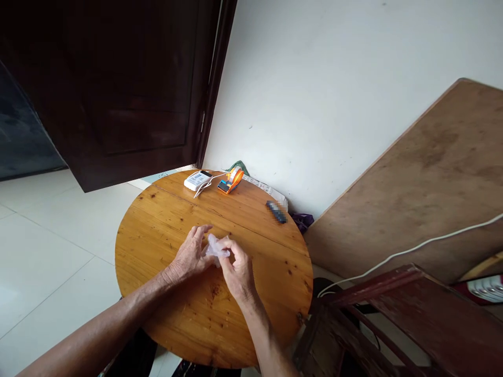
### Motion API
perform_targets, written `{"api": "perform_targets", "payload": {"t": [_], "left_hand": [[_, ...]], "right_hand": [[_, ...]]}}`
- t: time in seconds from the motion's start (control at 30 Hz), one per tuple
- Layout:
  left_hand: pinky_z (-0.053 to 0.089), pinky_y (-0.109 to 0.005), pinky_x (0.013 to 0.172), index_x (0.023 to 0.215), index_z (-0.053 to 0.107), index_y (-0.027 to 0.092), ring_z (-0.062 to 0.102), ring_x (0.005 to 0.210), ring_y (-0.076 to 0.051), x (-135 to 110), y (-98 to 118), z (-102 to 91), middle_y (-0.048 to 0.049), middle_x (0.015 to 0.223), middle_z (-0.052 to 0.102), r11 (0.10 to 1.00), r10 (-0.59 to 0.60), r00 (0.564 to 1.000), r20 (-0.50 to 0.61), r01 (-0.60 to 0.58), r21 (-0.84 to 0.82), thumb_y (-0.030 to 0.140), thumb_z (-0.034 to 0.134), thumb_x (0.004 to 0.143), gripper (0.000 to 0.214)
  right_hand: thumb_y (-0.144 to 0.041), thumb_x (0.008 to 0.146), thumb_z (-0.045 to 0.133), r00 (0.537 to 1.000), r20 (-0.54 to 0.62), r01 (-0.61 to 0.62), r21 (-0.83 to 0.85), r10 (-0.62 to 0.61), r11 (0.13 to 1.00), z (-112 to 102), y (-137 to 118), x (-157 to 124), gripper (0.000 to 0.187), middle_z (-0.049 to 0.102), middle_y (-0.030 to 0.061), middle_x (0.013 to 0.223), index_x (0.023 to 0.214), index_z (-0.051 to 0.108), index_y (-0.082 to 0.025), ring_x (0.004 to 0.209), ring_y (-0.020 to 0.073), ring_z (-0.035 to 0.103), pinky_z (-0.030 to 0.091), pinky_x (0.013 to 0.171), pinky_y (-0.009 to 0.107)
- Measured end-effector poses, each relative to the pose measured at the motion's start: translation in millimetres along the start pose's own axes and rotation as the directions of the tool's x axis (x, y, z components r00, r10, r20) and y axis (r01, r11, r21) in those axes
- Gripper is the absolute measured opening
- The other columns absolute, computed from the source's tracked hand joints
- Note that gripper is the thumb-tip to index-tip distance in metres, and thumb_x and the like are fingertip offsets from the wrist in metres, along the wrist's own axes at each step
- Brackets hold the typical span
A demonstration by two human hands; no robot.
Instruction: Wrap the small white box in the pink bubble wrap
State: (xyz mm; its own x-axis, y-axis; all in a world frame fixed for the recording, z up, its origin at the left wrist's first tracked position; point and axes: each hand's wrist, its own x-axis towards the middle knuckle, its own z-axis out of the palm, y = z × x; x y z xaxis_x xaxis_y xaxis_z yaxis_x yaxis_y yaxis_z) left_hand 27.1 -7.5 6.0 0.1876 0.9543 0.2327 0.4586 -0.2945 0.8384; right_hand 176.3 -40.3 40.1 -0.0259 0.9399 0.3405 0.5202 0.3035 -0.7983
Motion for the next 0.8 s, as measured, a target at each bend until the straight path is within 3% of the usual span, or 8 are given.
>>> {"api": "perform_targets", "payload": {"t": [0.1,0.27,0.43,0.53,0.67,0.73,0.8], "left_hand": [[0.047,-0.043,0.101,0.134,0.044,0.020,0.054,0.114,-0.026,3,-5,0.8,-0.0118,0.128,0.049,0.994,0.085,0.996,0.009,-0.085,-0.069,0.024,0.073,0.066,0.074],[0.049,-0.039,0.098,0.102,0.062,0.019,0.050,0.125,-0.026,1,-9,-0.3,-0.0115,0.132,0.048,0.987,0.109,0.993,0.037,-0.103,-0.122,0.025,0.069,0.074,0.030],[0.047,-0.041,0.099,0.101,0.063,0.019,0.057,0.115,-0.026,0,-9,-7.2,-0.0097,0.120,0.060,0.986,0.148,0.987,0.070,-0.142,-0.084,0.031,0.070,0.075,0.029],[0.051,-0.035,0.087,0.101,0.064,0.019,0.062,0.098,-0.022,1,-8,-8.2,-0.0070,0.104,0.065,0.983,0.152,0.986,0.061,-0.145,-0.113,0.033,0.065,0.079,0.026],[0.050,-0.032,0.079,0.101,0.067,0.018,0.063,0.090,-0.020,2,-6,-7.6,-0.0062,0.100,0.065,0.984,0.115,0.993,0.040,-0.108,-0.140,0.038,0.066,0.079,0.030],[0.050,-0.031,0.076,0.103,0.068,0.018,0.063,0.088,-0.020,3,-3,-8.7,-0.0061,0.101,0.065,0.987,0.084,0.996,0.039,-0.078,-0.138,0.037,0.064,0.079,0.030],[0.050,-0.031,0.074,0.104,0.068,0.017,0.062,0.086,-0.020,3,0,-11.1,-0.0065,0.100,0.064,0.991,0.052,0.997,0.053,-0.045,-0.128,0.038,0.061,0.080,0.032]], "right_hand": [[-0.020,0.087,0.049,0.996,0.028,0.084,-0.020,-0.083,0.996,3,2,-12,0.015,0.072,0.0054,0.111,0.088,0.063,-0.024,0.105,0.0212,0.065,0.049,0.094,0.034],[-0.015,0.087,0.053,0.977,0.015,0.212,-0.171,-0.212,0.962,9,12,-25,0.021,0.069,0.0066,0.121,0.101,0.064,-0.026,0.122,0.0238,0.058,0.044,0.105,0.040],[-0.001,0.075,0.051,0.943,0.039,0.326,-0.317,-0.332,0.890,16,19,-24,0.041,0.066,0.0076,0.125,0.108,0.062,-0.024,0.127,0.0263,0.054,0.043,0.106,0.046],[0.003,0.072,0.047,0.947,0.065,0.319,-0.325,-0.315,0.890,16,19,-17,0.045,0.067,0.0072,0.121,0.104,0.062,-0.026,0.119,0.0250,0.058,0.046,0.102,0.043],[-0.001,0.075,0.047,0.959,0.025,0.281,-0.213,-0.282,0.936,10,16,-6,0.036,0.070,0.0064,0.110,0.095,0.063,-0.025,0.108,0.0226,0.063,0.049,0.095,0.037],[-0.006,0.076,0.050,0.979,-0.007,0.202,-0.131,-0.205,0.971,6,14,-1,0.028,0.071,0.0054,0.105,0.091,0.064,-0.024,0.102,0.0216,0.065,0.049,0.092,0.035],[-0.014,0.078,0.054,0.999,-0.011,0.050,-0.047,-0.051,0.998,3,15,4,0.017,0.073,0.0039,0.095,0.088,0.065,-0.023,0.090,0.0206,0.066,0.051,0.083,0.032]]}}
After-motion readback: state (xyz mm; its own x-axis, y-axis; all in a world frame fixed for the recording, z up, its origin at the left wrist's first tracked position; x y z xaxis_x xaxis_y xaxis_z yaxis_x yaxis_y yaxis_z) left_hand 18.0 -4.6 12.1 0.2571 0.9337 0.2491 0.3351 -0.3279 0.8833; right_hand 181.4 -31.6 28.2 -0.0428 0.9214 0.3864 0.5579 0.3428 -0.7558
